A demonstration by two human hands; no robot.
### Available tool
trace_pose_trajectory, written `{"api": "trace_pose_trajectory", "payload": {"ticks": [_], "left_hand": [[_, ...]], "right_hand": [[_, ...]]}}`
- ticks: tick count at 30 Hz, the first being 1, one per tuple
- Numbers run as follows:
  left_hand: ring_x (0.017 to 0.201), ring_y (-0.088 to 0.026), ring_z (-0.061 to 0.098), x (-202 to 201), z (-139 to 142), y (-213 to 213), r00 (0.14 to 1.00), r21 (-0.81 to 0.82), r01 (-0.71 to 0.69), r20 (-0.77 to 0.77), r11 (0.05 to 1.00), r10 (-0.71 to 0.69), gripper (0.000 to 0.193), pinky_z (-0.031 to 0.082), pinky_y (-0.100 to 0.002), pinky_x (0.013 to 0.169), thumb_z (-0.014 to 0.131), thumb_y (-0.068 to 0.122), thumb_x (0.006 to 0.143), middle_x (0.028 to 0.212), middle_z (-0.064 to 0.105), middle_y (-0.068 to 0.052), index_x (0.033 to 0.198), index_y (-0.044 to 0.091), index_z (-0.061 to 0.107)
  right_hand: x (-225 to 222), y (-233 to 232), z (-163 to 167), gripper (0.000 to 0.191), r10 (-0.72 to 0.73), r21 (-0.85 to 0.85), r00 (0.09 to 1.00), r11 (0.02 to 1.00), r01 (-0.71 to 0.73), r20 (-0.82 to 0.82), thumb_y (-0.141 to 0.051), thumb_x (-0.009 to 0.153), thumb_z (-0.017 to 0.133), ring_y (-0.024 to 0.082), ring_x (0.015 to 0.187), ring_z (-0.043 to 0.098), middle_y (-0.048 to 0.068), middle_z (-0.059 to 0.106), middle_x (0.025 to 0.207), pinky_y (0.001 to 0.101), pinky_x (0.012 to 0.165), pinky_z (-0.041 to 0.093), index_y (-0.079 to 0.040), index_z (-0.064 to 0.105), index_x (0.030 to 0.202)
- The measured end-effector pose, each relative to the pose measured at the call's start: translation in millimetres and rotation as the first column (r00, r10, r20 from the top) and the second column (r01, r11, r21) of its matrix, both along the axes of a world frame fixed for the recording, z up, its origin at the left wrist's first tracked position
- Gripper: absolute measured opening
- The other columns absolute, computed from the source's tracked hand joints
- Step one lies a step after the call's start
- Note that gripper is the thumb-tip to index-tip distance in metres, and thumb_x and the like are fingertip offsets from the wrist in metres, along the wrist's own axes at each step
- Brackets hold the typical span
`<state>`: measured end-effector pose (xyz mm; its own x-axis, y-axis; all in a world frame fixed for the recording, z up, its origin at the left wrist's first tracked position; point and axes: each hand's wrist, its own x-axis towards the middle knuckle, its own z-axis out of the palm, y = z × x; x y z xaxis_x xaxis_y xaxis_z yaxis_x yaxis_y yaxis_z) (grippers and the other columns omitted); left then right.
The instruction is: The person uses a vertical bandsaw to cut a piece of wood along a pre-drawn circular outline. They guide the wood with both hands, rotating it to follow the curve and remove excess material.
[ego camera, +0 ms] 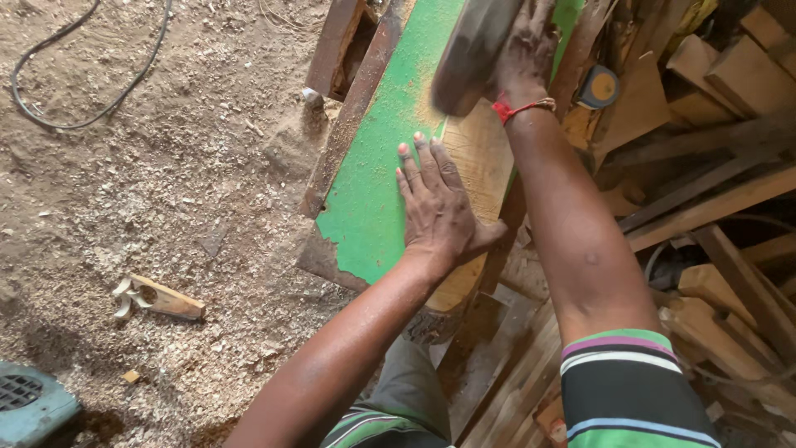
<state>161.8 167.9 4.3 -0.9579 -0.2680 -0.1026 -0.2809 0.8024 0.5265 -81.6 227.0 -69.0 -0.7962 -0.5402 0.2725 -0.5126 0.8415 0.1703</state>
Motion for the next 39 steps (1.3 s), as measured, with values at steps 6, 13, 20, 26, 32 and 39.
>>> {"api": "trace_pose_trajectory", "payload": {"ticks": [6, 13, 20, 26, 32, 39], "left_hand": [[0.148, -0.062, 0.007, 0.0, 2.0, 1.2, 1.0, -0.016, -0.013, 0.018, 1.0, 0.013, 0.149, 0.017, -0.066, 0.12, 0.086, 0.066, 0.054, 0.157, 0.013, -0.04, 0.149, -0.019, 0.008], [0.148, -0.062, 0.01, -0.1, -0.5, 1.1, 1.0, -0.01, -0.01, 0.009, 1.0, 0.01, 0.149, 0.017, -0.066, 0.12, 0.087, 0.064, 0.053, 0.158, 0.013, -0.039, 0.148, -0.019, 0.007], [0.148, -0.062, 0.008, -2.5, 1.8, 3.0, 1.0, -0.01, -0.012, 0.015, 1.0, 0.013, 0.15, 0.017, -0.065, 0.12, 0.087, 0.065, 0.053, 0.158, 0.012, -0.039, 0.149, -0.018, 0.007], [0.148, -0.061, 0.008, -1.1, 1.0, 0.7, 1.0, -0.033, -0.006, -0.005, 0.999, 0.006, 0.151, 0.016, -0.066, 0.121, 0.085, 0.068, 0.053, 0.158, 0.011, -0.039, 0.148, -0.019, 0.006], [0.152, -0.056, 0.007, 2.2, -2.9, 4.3, 0.997, -0.035, -0.066, -0.039, 0.997, 0.065, 0.15, 0.015, -0.066, 0.12, 0.08, 0.077, 0.058, 0.162, 0.01, -0.033, 0.153, -0.012, 0.006], [0.162, -0.049, 0.006, 15.0, -18.8, -8.5, 0.948, 0.272, -0.099, -0.267, 0.957, 0.174, 0.116, 0.014, -0.059, 0.131, 0.063, 0.063, 0.091, 0.172, 0.008, -0.032, 0.163, -0.008, 0.004]], "right_hand": [[-9.3, 0.5, -14.8, 0.093, 0.005, -0.017, 0.995, 1.0, -0.006, -0.102, -0.033, 0.071, 0.089, 0.047, 0.146, 0.026, 0.021, 0.038, 0.16, 0.0571, 0.097, 0.046, -0.011, 0.05, 0.153], [-5.3, -3.8, -8.9, 0.072, -0.049, -0.063, 0.987, 0.997, 0.04, -0.152, -0.026, 0.08, 0.077, 0.04, 0.147, 0.029, 0.017, 0.041, 0.152, 0.0539, 0.098, 0.046, -0.004, 0.051, 0.143], [-7.6, -6.5, 3.8, 0.061, -0.043, -0.187, 0.995, 0.98, 0.06, 0.094, -0.036, 0.092, 0.078, 0.043, 0.139, 0.033, 0.022, 0.045, 0.145, 0.0603, 0.094, 0.046, -0.002, 0.057, 0.139], [-10.6, -4.4, -3.8, 0.069, -0.124, -0.156, 0.99, 0.979, 0.133, 0.069, -0.024, 0.085, 0.078, 0.036, 0.143, 0.032, 0.02, 0.04, 0.154, 0.0537, 0.103, 0.048, -0.001, 0.053, 0.146], [3.8, -7.2, 7.6, 0.096, -0.02, -0.146, 0.991, 0.988, 0.04, 0.134, -0.03, 0.067, 0.089, 0.047, 0.141, 0.02, 0.027, 0.032, 0.154, 0.0694, 0.104, 0.032, -0.001, 0.047, 0.148], [8.7, -9.2, 18.2, 0.091, -0.135, -0.153, 0.898, 0.964, 0.216, 0.418, -0.031, 0.076, 0.083, 0.042, 0.153, 0.024, 0.02, 0.034, 0.161, 0.063, 0.122, 0.031, -0.006, 0.045, 0.155]]}}
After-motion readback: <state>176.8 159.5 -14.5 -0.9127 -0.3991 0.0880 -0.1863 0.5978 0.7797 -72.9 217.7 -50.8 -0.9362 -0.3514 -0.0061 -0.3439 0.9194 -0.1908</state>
